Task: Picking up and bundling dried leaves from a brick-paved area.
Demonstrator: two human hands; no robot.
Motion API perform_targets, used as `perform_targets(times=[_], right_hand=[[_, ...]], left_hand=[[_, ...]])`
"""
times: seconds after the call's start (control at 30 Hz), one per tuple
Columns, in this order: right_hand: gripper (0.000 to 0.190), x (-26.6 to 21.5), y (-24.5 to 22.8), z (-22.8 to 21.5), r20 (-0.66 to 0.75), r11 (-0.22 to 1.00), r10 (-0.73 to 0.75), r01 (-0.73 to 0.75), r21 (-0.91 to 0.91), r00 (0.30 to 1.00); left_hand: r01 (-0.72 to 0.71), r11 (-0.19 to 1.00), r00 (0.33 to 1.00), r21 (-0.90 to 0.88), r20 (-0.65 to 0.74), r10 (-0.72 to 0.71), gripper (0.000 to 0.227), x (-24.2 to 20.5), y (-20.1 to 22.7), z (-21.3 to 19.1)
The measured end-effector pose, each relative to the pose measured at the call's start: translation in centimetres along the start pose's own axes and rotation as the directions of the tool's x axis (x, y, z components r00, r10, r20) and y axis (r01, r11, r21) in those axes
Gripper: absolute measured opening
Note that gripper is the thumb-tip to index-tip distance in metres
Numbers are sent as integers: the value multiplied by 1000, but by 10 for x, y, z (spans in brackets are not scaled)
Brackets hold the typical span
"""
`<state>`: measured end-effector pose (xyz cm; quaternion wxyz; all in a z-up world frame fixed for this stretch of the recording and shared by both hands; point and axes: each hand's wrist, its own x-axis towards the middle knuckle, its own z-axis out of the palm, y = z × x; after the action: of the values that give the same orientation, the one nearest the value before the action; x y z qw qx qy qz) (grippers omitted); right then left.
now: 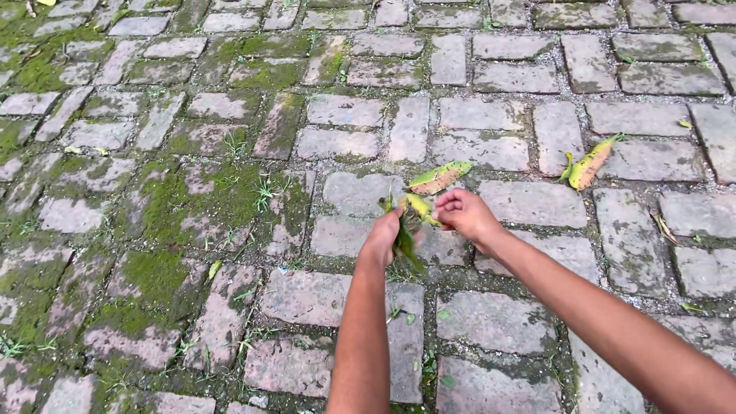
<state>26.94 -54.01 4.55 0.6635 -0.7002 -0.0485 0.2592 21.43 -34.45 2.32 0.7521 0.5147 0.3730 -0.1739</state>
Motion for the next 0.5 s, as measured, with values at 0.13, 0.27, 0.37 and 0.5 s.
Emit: perform_targets(times=[0.13, 0.27, 0.37, 0.5], right_hand=[[21, -15, -34, -16, 128, 956, 51, -12, -292, 990], [30, -48, -58, -62, 263, 979, 13, 42, -202, 965], [29, -57, -43, -142, 197, 954, 84, -22, -300, 977], [28, -76, -27, -241, 21, 912, 150, -130, -389, 988]], left_hand=[[-63, 990, 988, -123, 130, 79, 43, 35, 3, 30], [-182, 970, 980, -163, 50, 192, 43, -3, 43, 49], [-241, 963, 970, -118, -8, 241, 39, -18, 78, 55], [-358, 932, 916, 49, -172, 361, 35, -6, 118, 48]])
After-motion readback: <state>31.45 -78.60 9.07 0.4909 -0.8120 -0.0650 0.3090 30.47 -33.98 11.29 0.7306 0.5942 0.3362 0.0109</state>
